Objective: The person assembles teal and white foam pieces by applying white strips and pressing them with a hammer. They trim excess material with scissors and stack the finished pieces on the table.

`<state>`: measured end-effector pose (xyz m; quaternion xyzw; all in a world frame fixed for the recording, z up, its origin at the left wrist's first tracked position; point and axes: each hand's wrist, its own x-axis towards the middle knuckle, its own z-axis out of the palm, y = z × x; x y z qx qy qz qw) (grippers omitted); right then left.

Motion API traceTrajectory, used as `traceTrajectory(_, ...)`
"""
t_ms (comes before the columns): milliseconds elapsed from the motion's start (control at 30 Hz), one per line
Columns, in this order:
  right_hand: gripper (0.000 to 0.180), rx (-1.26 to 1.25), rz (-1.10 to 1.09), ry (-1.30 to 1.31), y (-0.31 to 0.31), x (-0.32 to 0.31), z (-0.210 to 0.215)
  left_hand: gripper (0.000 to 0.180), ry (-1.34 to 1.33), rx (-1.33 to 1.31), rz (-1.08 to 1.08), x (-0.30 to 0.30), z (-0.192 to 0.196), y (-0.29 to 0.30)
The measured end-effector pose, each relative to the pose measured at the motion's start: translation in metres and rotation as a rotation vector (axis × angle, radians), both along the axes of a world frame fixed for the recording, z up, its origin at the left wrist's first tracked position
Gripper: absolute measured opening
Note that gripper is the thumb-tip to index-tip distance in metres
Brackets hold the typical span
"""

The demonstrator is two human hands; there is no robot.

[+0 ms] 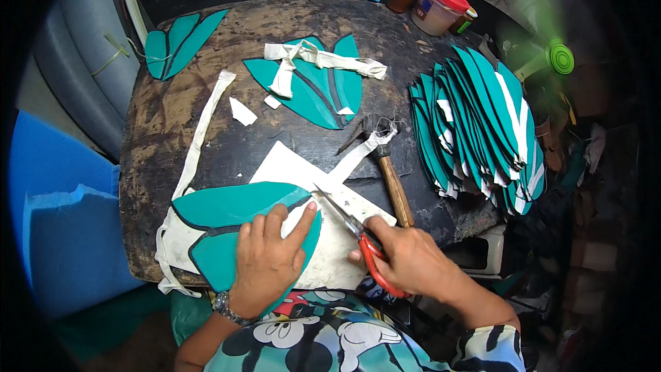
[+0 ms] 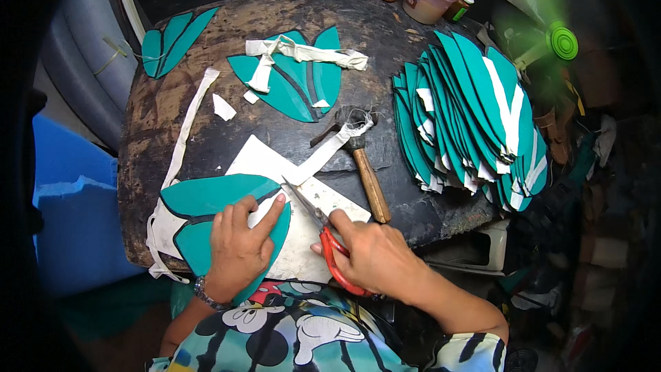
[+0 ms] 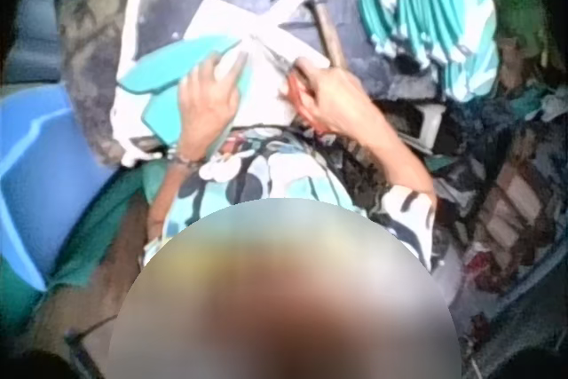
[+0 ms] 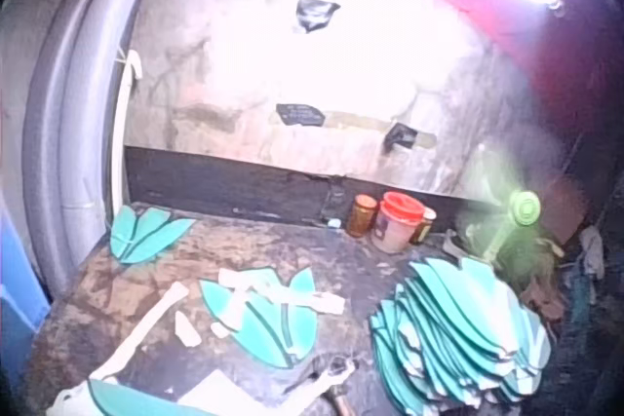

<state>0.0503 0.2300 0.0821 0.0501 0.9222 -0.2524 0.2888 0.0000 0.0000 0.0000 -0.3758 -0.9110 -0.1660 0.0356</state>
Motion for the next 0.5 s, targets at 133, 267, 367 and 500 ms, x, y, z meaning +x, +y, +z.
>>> traceTrajectory(133,0.047,-0.008,-0.001,0.133,0.015,-0.013,0.01,0.07,0.007,0.003,0.011,-0.001,0.003,0.001)
traceTrajectory(267,0.041,0.174,-0.103,0.46,0.046,-0.065,-0.007,0.067,-0.015,0.029,-0.062,-0.004,0.005,-0.001)
traceTrajectory(367,0.05,0.33,-0.149,0.622,0.075,-0.161,-0.032,0.065,-0.042,0.041,-0.158,-0.007,0.005,-0.004)
traceTrajectory(500,0.053,0.32,-0.16,0.675,0.082,-0.241,-0.055,0.062,-0.059,0.097,-0.27,-0.006,0.006,-0.008)
